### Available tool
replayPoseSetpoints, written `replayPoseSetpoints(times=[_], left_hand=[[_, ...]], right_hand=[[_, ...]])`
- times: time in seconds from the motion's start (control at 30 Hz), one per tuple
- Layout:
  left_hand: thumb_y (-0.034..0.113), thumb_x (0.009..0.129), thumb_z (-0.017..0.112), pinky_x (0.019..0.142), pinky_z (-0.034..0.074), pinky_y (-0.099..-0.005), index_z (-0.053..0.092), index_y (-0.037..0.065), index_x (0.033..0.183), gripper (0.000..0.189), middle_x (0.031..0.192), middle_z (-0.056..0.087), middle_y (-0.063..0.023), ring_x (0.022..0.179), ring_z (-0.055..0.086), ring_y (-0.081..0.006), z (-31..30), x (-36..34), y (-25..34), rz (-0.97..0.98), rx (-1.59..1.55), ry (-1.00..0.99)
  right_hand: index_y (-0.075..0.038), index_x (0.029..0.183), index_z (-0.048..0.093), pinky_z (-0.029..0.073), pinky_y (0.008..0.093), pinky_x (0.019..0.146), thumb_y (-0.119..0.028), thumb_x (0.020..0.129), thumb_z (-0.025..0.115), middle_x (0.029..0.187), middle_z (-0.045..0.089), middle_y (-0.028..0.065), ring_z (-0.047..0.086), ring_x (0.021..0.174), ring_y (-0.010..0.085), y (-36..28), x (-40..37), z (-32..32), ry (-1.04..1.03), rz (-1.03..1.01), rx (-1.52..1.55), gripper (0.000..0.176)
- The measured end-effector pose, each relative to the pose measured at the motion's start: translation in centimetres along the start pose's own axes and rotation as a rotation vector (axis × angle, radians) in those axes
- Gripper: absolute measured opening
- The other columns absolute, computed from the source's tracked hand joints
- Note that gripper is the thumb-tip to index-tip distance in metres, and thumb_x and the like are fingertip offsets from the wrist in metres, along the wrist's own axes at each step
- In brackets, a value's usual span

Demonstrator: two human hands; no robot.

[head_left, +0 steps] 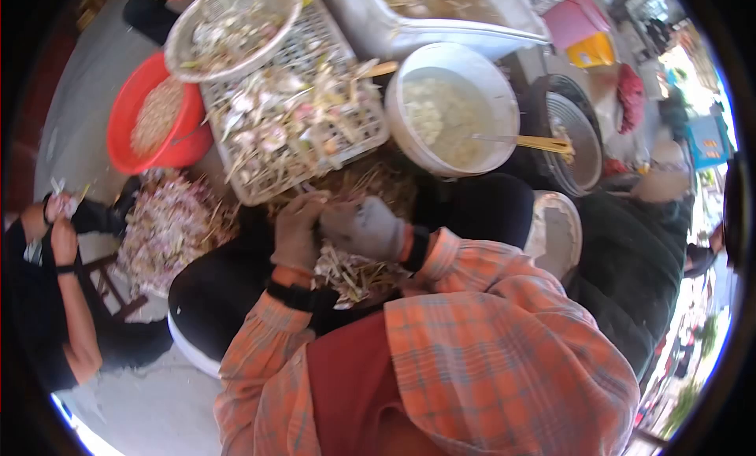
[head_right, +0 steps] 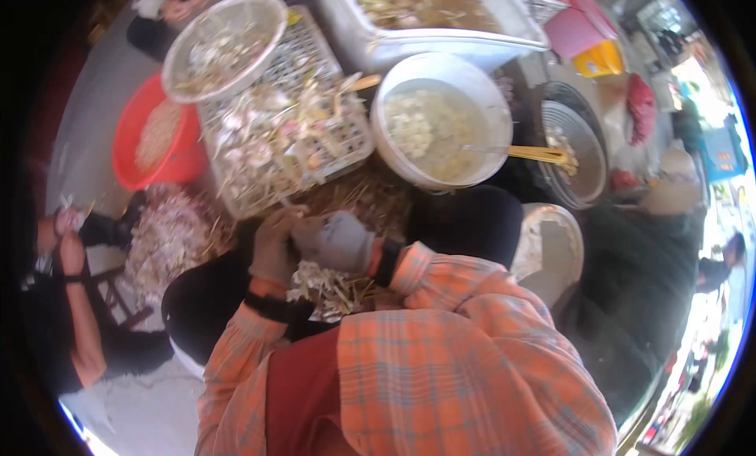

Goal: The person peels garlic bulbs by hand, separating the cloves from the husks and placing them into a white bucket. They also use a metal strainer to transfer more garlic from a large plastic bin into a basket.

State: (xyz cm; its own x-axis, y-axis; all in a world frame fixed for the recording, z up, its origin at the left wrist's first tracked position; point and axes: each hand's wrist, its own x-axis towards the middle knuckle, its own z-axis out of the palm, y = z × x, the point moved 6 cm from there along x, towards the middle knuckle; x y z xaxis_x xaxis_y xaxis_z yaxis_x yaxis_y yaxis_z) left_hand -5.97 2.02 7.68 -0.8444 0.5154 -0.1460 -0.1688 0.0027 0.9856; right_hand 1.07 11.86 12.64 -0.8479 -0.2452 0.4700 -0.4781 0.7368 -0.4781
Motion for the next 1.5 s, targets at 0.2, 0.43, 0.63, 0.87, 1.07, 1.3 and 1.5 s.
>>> replayPoseSetpoints(times=[0.2,0.43,0.63,0.87,1.07,1.3,1.5], left_hand=[[0.004,0.089,0.053,0.055,0.048,-0.0239,0.055,-0.005,0.111,0.023,0.083,0.062,-0.0103,0.066,0.06,-0.0144,0.3,0.0,-1.2,-0.268,-0.384,0.077],[0.006,0.09,0.054,0.048,0.047,-0.0241,0.057,-0.005,0.107,0.021,0.073,0.059,-0.0065,0.056,0.055,-0.0115,2.1,-0.5,-0.5,-0.3,-0.303,-0.02],[0.009,0.089,0.056,0.043,0.045,-0.0234,0.059,-0.002,0.095,0.013,0.067,0.057,-0.0044,0.05,0.053,-0.0104,2.0,-0.7,-0.6,-0.238,-0.178,-0.015],[0.013,0.091,0.054,0.041,0.042,-0.0215,0.055,0.002,0.084,0.013,0.061,0.054,-0.0031,0.046,0.051,-0.0095,0.7,-0.3,-2.4,-0.148,-0.162,0.07],[0.016,0.092,0.049,0.041,0.045,-0.0252,0.055,0.001,0.085,0.018,0.059,0.054,-0.0047,0.045,0.053,-0.013,1.0,-0.5,-1.9,-0.166,-0.203,0.217],[0.009,0.082,0.058,0.05,0.047,-0.0281,0.061,0.004,0.088,0.009,0.073,0.058,-0.0045,0.067,0.061,-0.0175,-0.2,-0.9,1.9,-0.029,-0.097,0.224],[0.015,0.088,0.052,0.047,0.046,-0.026,0.06,0.003,0.089,0.014,0.071,0.058,-0.0049,0.061,0.058,-0.0158,0.2,-1.2,0.7,-0.183,-0.303,0.147]], right_hand=[[-0.008,0.086,0.053,0.047,0.0422,0.06,-0.02,0.078,0.059,0.076,0.059,0.0119,0.061,0.071,0.0314,0.8,-0.8,0.1,-0.209,0.325,0.016,0.016],[-0.002,0.089,0.051,0.046,0.0465,0.066,-0.021,0.086,0.055,0.078,0.06,0.0206,0.059,0.077,0.0404,3.4,-1.8,-1.2,0.037,0.746,0.253,0.02],[0.002,0.087,0.057,0.047,0.0463,0.072,-0.025,0.081,0.06,0.084,0.061,0.0259,0.059,0.083,0.0424,4.3,-1.2,1.5,0.121,0.747,0.297,0.028],[0.003,0.082,0.058,0.043,0.0314,0.042,-0.017,0.081,0.069,0.063,0.058,0.0085,0.056,0.05,0.0184,3.2,-2.3,1.6,0.284,1.221,1.139,0.022],[0.0,0.087,0.056,0.042,0.0251,0.044,-0.019,0.083,0.069,0.065,0.058,0.0047,0.054,0.052,0.0098,3.4,-1.6,1.8,0.208,1.173,1.046,0.024],[0.0,0.087,0.053,0.042,0.0259,0.046,-0.009,0.086,0.062,0.066,0.056,0.0034,0.053,0.056,0.0096,3.7,0.5,2.7,0.178,0.852,0.869,0.012],[-0.002,0.09,0.057,0.043,0.0255,0.051,-0.014,0.086,0.064,0.067,0.058,0.0027,0.052,0.058,0.0073,3.3,0.7,1.0,0.053,1.043,1.066,0.014]])
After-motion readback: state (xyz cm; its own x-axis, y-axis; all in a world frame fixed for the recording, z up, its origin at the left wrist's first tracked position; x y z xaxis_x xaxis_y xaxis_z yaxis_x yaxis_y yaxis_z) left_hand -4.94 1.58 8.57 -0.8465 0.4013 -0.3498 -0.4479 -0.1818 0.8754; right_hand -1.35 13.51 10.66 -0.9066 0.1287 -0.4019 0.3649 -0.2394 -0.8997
